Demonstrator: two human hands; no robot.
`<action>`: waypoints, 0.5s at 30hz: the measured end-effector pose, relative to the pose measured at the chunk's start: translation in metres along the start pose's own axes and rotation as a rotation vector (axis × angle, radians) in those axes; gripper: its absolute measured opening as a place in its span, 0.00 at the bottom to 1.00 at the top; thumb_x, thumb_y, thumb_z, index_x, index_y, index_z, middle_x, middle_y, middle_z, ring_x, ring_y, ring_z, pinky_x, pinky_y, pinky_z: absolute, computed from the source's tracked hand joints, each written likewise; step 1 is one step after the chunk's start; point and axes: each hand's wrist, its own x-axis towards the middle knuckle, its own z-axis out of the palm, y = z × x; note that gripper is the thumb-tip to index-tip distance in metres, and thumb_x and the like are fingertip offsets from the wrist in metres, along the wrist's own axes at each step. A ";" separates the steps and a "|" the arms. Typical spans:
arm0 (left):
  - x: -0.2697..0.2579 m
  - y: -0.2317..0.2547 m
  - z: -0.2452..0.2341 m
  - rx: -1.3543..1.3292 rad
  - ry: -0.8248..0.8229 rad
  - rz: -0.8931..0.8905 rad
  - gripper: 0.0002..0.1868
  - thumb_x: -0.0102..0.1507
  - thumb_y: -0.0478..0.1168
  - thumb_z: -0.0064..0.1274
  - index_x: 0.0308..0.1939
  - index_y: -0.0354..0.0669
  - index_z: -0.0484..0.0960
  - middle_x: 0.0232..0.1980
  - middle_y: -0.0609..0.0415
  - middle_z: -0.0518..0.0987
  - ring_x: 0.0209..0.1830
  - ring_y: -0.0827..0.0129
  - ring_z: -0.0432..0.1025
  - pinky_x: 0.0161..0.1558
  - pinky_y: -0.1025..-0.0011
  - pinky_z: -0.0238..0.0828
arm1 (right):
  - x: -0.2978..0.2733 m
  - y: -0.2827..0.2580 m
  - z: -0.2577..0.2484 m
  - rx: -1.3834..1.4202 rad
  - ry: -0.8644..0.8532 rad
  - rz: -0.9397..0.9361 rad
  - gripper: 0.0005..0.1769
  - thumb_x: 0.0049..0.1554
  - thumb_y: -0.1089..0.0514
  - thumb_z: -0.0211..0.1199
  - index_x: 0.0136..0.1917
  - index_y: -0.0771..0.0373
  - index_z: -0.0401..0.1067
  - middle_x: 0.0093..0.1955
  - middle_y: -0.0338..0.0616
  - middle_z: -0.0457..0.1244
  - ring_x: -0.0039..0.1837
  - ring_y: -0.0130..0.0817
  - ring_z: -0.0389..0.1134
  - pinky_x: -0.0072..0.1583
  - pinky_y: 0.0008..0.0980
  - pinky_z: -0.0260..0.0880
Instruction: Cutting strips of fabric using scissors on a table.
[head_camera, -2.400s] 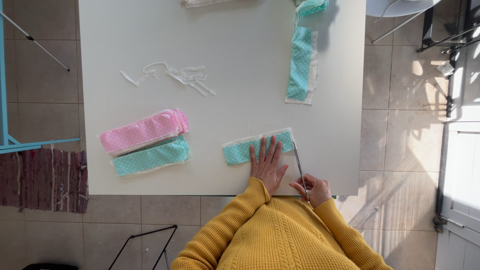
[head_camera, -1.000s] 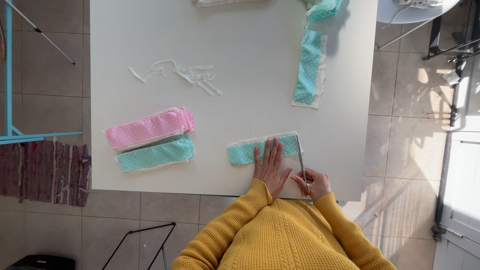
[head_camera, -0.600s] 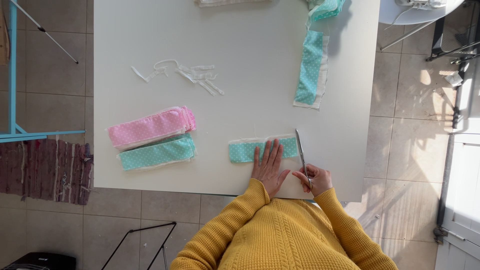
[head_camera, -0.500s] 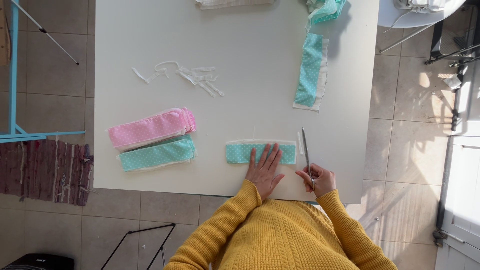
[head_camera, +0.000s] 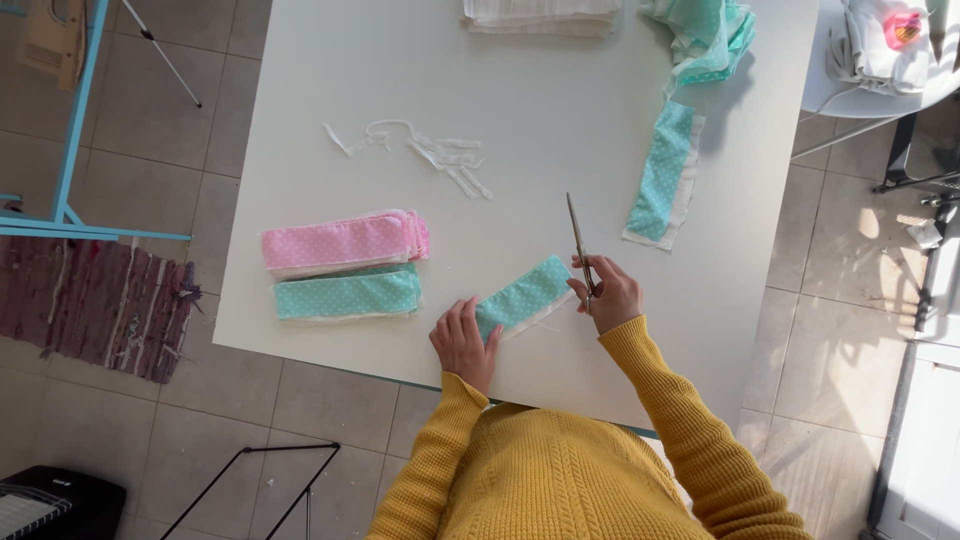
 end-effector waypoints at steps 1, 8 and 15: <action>0.005 0.000 -0.002 0.001 0.008 -0.004 0.35 0.58 0.47 0.64 0.65 0.40 0.69 0.61 0.50 0.71 0.61 0.56 0.64 0.61 0.53 0.55 | 0.010 -0.003 0.004 -0.002 -0.004 -0.008 0.18 0.53 0.58 0.71 0.57 0.59 0.73 0.51 0.37 0.70 0.29 0.23 0.69 0.34 0.25 0.75; 0.024 -0.013 0.001 0.026 -0.112 -0.035 0.25 0.57 0.44 0.66 0.55 0.48 0.75 0.53 0.58 0.73 0.57 0.62 0.65 0.58 0.54 0.53 | 0.051 -0.039 0.033 -0.181 -0.538 -0.287 0.17 0.57 0.56 0.67 0.60 0.52 0.73 0.44 0.36 0.71 0.30 0.27 0.70 0.36 0.32 0.73; 0.033 -0.029 -0.027 -0.210 -0.281 -0.050 0.11 0.58 0.41 0.64 0.40 0.48 0.78 0.42 0.58 0.79 0.47 0.64 0.71 0.52 0.57 0.56 | 0.060 -0.056 0.055 -0.300 -0.951 -0.217 0.13 0.60 0.51 0.66 0.49 0.59 0.66 0.31 0.42 0.68 0.29 0.30 0.69 0.37 0.33 0.71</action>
